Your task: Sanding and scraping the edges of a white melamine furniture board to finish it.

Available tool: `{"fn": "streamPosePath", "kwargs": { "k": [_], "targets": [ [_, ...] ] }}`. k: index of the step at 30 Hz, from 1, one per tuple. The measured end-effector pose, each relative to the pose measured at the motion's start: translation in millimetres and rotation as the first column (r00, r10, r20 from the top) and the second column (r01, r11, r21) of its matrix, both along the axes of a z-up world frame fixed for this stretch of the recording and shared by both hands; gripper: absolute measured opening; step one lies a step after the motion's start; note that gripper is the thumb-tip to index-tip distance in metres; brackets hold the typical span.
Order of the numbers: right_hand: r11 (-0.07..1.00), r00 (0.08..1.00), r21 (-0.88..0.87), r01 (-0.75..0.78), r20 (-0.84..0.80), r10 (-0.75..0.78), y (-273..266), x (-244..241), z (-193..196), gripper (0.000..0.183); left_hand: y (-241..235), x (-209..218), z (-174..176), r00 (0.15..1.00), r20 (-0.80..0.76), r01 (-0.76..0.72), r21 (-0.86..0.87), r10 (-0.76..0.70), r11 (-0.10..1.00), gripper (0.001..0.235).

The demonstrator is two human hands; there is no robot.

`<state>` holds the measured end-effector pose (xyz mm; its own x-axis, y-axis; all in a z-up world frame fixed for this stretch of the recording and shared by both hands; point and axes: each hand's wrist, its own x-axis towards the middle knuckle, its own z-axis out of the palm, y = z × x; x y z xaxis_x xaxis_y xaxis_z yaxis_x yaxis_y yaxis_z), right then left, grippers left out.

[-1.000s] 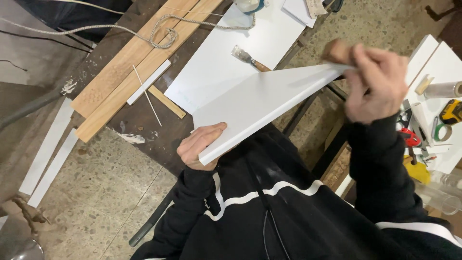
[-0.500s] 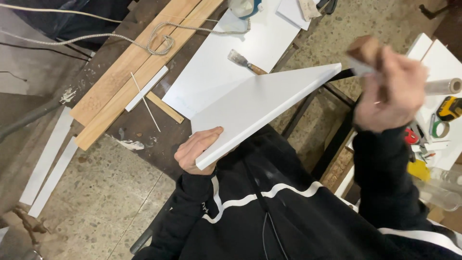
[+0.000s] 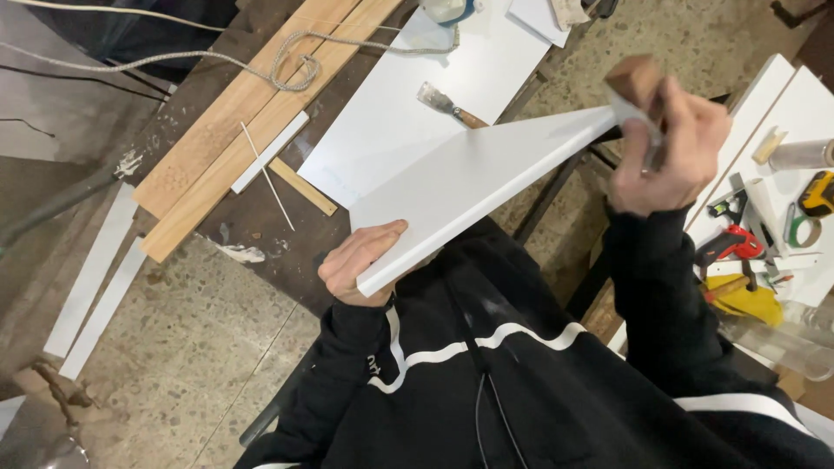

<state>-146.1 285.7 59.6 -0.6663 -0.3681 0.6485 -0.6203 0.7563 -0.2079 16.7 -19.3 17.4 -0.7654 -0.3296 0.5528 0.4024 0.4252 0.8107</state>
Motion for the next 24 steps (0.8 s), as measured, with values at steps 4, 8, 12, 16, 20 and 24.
{"fn": "streamPosePath", "kwargs": {
  "k": [4, 8, 12, 16, 20, 24],
  "targets": [
    [0.997, 0.998, -0.080, 0.021, -0.056, -0.026, -22, 6, 5, 0.046, -2, -2, 0, 1.000, -0.021, 0.000, -0.022, -0.001, 1.000, 0.028],
    [0.999, 1.000, -0.033, 0.030, 0.001, -0.030, -7, -3, -7, 0.042, -2, -3, -2, 1.000, -0.018, 0.001, -0.014, -0.002, 1.000, 0.029],
    [0.998, 0.996, -0.040, 0.045, -0.076, -0.048, -27, 4, 11, 0.042, -1, -4, 0, 1.000, -0.019, -0.006, -0.019, 0.005, 1.000, 0.030],
    [0.996, 0.996, -0.035, -0.081, 0.018, 0.082, -41, 22, 26, 0.040, 0, -2, 2, 1.000, -0.009, -0.008, -0.016, 0.007, 1.000, 0.030],
    [0.997, 0.998, 0.051, 0.057, -0.011, -0.057, -37, 18, 28, 0.039, 0, -5, 3, 1.000, -0.024, -0.005, -0.008, 0.005, 1.000, 0.030],
    [0.994, 0.992, 0.043, -0.098, 0.089, 0.094, -70, 53, 55, 0.044, 2, -2, 2, 1.000, -0.022, -0.008, -0.005, 0.008, 1.000, 0.029]
  ]
}}
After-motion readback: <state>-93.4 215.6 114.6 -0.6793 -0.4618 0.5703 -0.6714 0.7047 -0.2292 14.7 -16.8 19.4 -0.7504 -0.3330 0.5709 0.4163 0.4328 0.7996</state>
